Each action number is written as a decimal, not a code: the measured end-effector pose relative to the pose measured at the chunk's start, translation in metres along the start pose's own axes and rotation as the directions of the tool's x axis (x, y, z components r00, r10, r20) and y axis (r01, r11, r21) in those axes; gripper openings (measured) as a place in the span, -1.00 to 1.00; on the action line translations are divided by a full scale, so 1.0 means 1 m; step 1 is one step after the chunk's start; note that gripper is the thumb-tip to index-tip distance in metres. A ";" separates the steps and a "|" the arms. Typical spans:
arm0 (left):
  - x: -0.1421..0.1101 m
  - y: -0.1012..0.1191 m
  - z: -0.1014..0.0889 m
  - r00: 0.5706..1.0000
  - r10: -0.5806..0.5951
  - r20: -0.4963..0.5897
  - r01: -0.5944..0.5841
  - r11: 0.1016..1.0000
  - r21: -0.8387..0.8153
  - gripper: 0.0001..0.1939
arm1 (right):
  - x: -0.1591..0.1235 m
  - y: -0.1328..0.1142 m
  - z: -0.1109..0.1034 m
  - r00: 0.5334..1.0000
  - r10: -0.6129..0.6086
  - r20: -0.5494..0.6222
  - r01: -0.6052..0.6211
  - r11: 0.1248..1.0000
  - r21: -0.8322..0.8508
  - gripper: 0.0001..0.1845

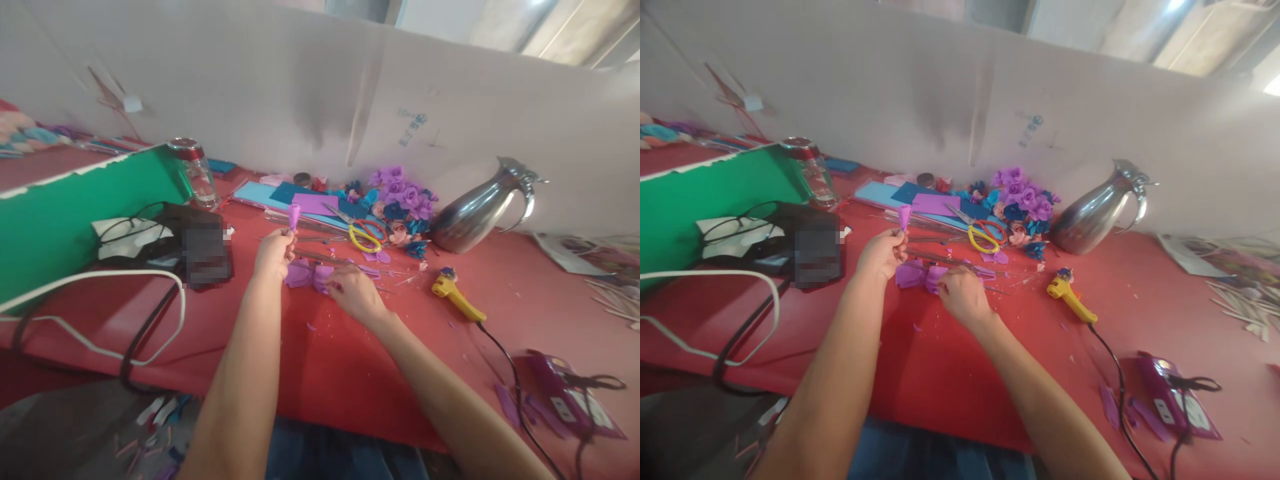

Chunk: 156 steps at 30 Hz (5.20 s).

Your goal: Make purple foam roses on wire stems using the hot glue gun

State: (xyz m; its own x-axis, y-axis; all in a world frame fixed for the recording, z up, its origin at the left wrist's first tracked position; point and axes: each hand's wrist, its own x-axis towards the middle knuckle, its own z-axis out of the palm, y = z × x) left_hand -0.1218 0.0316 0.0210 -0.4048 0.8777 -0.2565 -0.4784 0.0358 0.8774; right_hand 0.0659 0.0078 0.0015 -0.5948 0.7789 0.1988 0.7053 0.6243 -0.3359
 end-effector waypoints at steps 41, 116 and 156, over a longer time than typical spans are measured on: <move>-0.062 -0.051 0.064 0.865 -0.116 0.488 -0.081 0.928 0.365 -0.81 | -0.036 0.049 -0.035 0.930 0.367 -0.011 -0.162 0.436 0.886 -0.63; -0.076 -0.097 0.094 0.785 -0.181 0.593 -0.532 0.293 0.794 -0.98 | -0.160 0.063 -0.075 0.711 0.664 0.232 -0.699 0.634 0.331 -0.45; -0.075 -0.098 0.095 0.791 -0.200 0.579 -0.517 0.289 0.806 -0.98 | -0.160 0.056 -0.088 0.747 0.651 0.134 -0.662 0.710 0.239 -0.59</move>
State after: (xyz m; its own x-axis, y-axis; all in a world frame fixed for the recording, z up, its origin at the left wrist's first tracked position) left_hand 0.0296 0.0075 -0.0076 0.2264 0.9634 -0.1434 0.6992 -0.0583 0.7125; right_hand 0.2339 -0.0765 0.0318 -0.0366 0.9803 -0.1939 0.8026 -0.0868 -0.5902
